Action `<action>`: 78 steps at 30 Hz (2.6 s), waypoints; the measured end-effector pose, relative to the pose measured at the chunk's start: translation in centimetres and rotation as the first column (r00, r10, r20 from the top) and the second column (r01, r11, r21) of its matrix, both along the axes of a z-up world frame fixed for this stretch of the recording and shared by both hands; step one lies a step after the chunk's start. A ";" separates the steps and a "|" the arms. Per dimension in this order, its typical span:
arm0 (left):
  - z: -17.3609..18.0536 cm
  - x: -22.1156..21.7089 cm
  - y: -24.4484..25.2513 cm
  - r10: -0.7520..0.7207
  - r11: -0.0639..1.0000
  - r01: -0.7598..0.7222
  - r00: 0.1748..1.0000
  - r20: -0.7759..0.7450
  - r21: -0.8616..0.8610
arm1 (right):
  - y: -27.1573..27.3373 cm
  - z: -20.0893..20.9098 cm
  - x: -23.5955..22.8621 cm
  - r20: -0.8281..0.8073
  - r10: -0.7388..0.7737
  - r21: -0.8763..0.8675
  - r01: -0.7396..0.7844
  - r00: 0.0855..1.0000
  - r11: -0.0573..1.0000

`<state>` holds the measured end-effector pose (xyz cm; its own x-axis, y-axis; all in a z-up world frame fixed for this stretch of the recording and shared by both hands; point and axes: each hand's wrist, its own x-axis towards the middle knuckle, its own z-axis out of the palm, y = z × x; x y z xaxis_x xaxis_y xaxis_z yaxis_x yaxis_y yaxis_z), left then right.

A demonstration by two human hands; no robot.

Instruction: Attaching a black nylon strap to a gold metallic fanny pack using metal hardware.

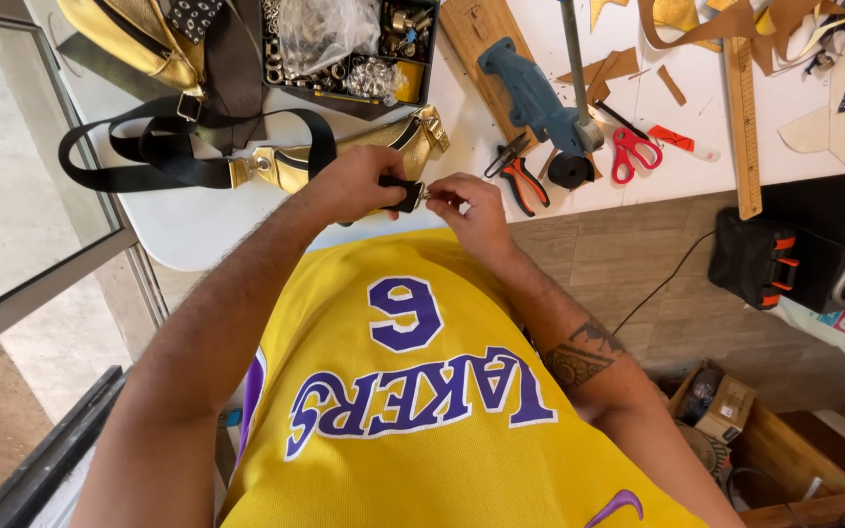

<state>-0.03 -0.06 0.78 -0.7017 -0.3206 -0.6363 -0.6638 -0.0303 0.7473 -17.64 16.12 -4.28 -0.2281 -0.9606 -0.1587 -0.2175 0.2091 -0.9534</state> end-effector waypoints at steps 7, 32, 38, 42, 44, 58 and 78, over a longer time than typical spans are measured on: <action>1.0 0.6 -1.0 0.014 0.998 -0.020 0.996 0.088 0.061 | -2.1 -5.7 -1.4 -0.026 -0.076 0.135 0.078 0.997 0.988; 0.1 8.5 -2.8 0.452 0.892 -0.440 0.877 -0.166 0.102 | -5.5 -13.4 0.7 -0.358 -0.343 0.321 0.460 0.868 0.828; 0.9 8.7 -2.3 0.497 0.868 -0.490 0.856 -0.144 0.084 | -5.9 -19.7 1.4 -0.189 -0.643 0.493 0.638 0.742 0.591; 2.0 8.8 -2.0 0.514 0.856 -0.516 0.847 -0.139 0.019 | -6.1 -19.4 2.3 -0.297 -0.632 0.267 0.698 0.716 0.665; 1.4 9.3 -1.6 0.528 0.841 -0.539 0.835 -0.152 -0.040 | -5.9 -17.1 3.6 -0.233 -0.663 0.201 0.702 0.712 0.683; -0.9 8.0 -2.5 0.481 0.834 -0.526 0.841 -0.248 -0.167 | -5.1 -1.3 8.7 0.059 -0.461 -0.206 0.462 0.886 0.862; 1.0 9.7 -0.1 0.631 0.763 -0.642 0.715 -0.301 0.076 | -4.9 2.2 10.3 -0.089 0.100 -0.349 -0.125 0.991 0.929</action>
<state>9.64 -0.20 1.73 -0.4722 -0.7761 -0.4181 -0.2475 -0.3385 0.9078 -7.36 11.18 -2.03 -0.1131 -0.9716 0.2076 -0.2872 -0.1681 -0.9430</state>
